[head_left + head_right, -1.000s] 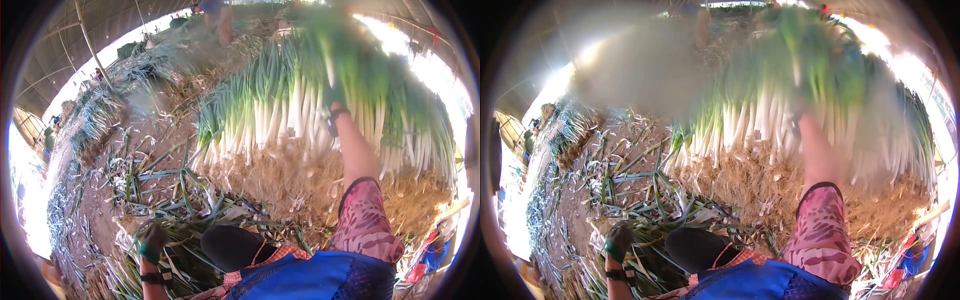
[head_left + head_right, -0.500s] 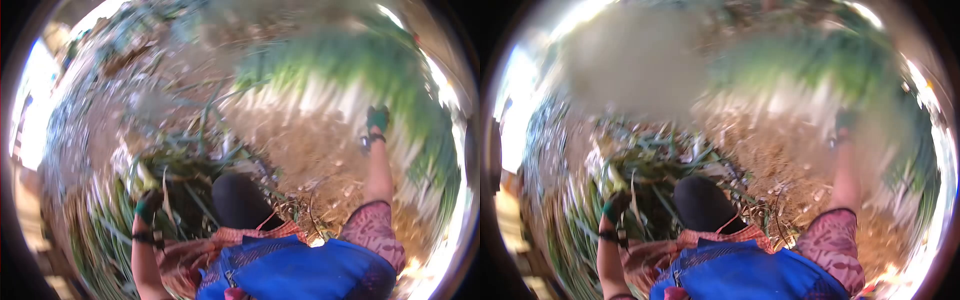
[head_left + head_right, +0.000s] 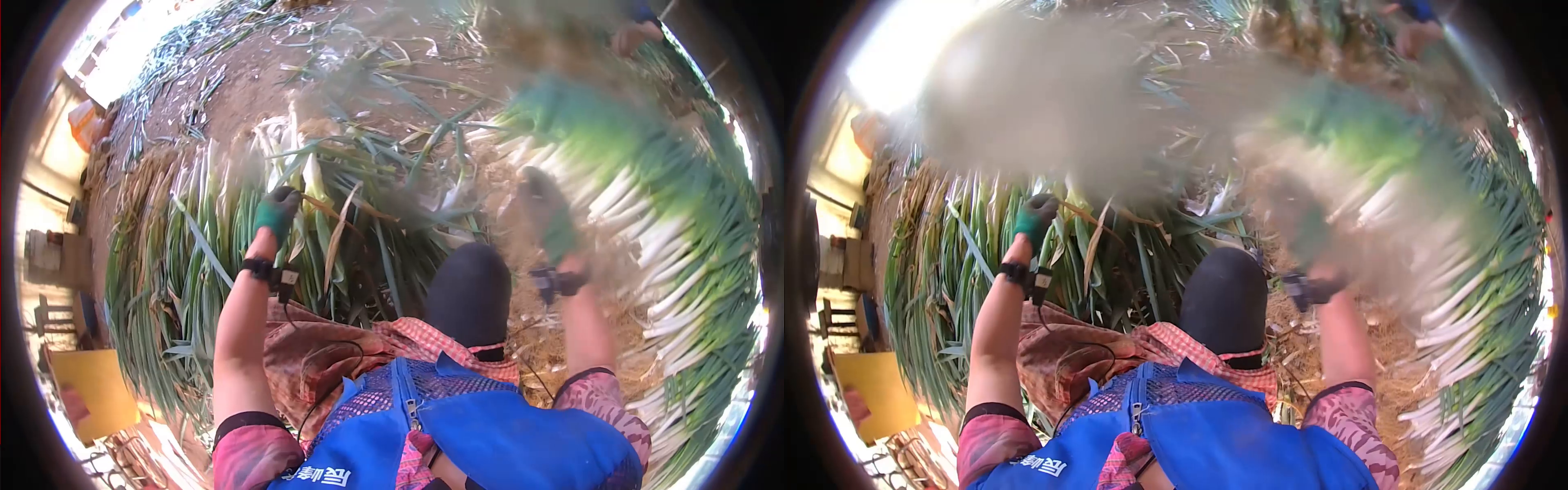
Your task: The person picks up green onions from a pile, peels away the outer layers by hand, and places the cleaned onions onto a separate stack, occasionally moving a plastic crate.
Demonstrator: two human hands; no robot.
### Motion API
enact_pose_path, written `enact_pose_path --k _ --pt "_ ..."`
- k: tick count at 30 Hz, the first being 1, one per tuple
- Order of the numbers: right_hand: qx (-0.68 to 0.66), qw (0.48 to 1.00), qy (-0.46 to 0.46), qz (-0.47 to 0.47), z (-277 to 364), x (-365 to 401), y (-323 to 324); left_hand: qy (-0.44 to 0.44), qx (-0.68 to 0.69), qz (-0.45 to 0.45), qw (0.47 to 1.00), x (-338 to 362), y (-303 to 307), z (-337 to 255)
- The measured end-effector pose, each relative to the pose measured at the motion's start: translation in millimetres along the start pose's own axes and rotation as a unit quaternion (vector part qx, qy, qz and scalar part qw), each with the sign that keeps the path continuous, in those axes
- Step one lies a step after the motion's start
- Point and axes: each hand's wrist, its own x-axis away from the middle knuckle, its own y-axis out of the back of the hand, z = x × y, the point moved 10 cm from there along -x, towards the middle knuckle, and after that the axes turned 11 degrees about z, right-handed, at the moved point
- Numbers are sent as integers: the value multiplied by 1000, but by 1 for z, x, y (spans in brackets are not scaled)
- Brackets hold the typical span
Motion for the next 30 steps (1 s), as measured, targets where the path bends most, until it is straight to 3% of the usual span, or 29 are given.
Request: enact_pose_path --k 1,2,3,4,7,8,9,10,11,13,14,17,20,21,23,26,28,30 --pt "-36 995 77 48 35 -6 -33 -66 -48 -26 996 -5 -7 -18" --pt "-73 981 153 96 65 -10 -62 -2 -107 -15 994 -25 -13 0" --pt "-139 966 133 173 75 -17 -102 44 -179 6 983 -47 -23 15" --pt "-175 951 135 214 85 -22 -136 -3 -192 -25 981 -36 -31 -16" --pt "-217 923 145 281 106 -34 -225 133 -338 6 932 -65 -59 41" --pt "-214 920 134 301 100 -40 -258 173 -307 27 935 -53 -66 35" --pt "-233 872 72 425 67 -47 -332 184 -224 12 957 -50 -66 40" --pt "-148 871 200 424 67 -52 -360 174 -146 31 973 -50 -67 53" --pt "-70 858 323 393 65 -55 -385 99 -181 79 975 -54 -73 40" --pt "-122 871 313 358 70 -43 -400 81 -24 93 992 -50 -72 43" --pt "-362 813 -3 456 41 -39 -436 74 55 99 991 -47 -71 44" --pt "-443 826 182 297 79 -50 -424 66 74 107 989 -29 -71 12" --pt "-266 842 203 424 96 -47 -460 3 7 126 992 -18 -81 -16" --pt "-262 843 200 425 96 -43 -462 -26 -10 129 991 -16 -83 -25" --pt "-290 846 187 406 91 -38 -458 -31 -24 225 974 6 -100 -50" --pt "-318 851 180 378 90 -33 -441 -84 -176 278 941 50 -105 -113" --pt "-344 853 185 347 96 -31 -421 -175 -259 266 912 69 -105 -148" --pt "-370 856 193 306 109 -28 -392 -228 -198 252 919 82 -93 -173"
